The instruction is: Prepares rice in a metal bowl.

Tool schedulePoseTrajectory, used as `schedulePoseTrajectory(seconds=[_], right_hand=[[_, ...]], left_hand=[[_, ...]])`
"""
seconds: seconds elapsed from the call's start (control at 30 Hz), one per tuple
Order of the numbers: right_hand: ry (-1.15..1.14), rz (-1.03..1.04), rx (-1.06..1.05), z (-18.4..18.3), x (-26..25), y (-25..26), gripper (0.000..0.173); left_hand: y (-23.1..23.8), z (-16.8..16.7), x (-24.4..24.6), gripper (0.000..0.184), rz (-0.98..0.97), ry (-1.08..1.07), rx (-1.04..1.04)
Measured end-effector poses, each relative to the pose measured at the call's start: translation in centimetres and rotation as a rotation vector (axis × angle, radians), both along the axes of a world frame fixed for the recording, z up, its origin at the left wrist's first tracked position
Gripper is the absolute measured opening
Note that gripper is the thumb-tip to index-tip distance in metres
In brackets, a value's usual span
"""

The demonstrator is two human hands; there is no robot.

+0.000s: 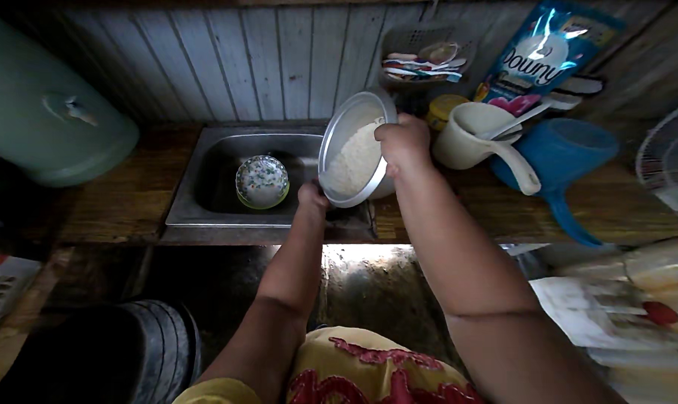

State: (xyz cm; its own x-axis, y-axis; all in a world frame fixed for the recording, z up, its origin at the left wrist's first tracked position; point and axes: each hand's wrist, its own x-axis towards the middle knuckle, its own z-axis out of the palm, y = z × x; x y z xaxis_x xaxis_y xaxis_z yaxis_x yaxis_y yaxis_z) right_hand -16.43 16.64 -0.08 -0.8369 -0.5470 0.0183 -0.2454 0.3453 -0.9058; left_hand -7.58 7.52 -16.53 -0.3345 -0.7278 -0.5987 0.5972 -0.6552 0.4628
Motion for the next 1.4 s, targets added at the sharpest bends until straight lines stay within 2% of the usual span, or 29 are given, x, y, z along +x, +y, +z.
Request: schedulePoseTrajectory(seconds=[0.53,0.83,1.0,1.4], right_hand=[[0.053,0.023,0.065,-0.1,0.9,-0.5,0.026],[0.09,0.052,0.065,-0.1,1.2,-1.0,0.041],[0.091,0.054,0.093,0.1,1.4,-1.1,0.032],[0.104,0.062,0.096,-0.1,1.4,-1.3,0.041]], left_hand=[[-0.2,-0.1,0.5,0.026,0.015,-0.091,-0.011],[0.0,-0.2,0.6,0.028,0.013,-0.117,-0.022],[-0.1,-0.3,0.6,0.027,0.017,-0.083,-0.009],[0.1,-0.2,0.6,0.028,0.023,-0.077,-0.018]])
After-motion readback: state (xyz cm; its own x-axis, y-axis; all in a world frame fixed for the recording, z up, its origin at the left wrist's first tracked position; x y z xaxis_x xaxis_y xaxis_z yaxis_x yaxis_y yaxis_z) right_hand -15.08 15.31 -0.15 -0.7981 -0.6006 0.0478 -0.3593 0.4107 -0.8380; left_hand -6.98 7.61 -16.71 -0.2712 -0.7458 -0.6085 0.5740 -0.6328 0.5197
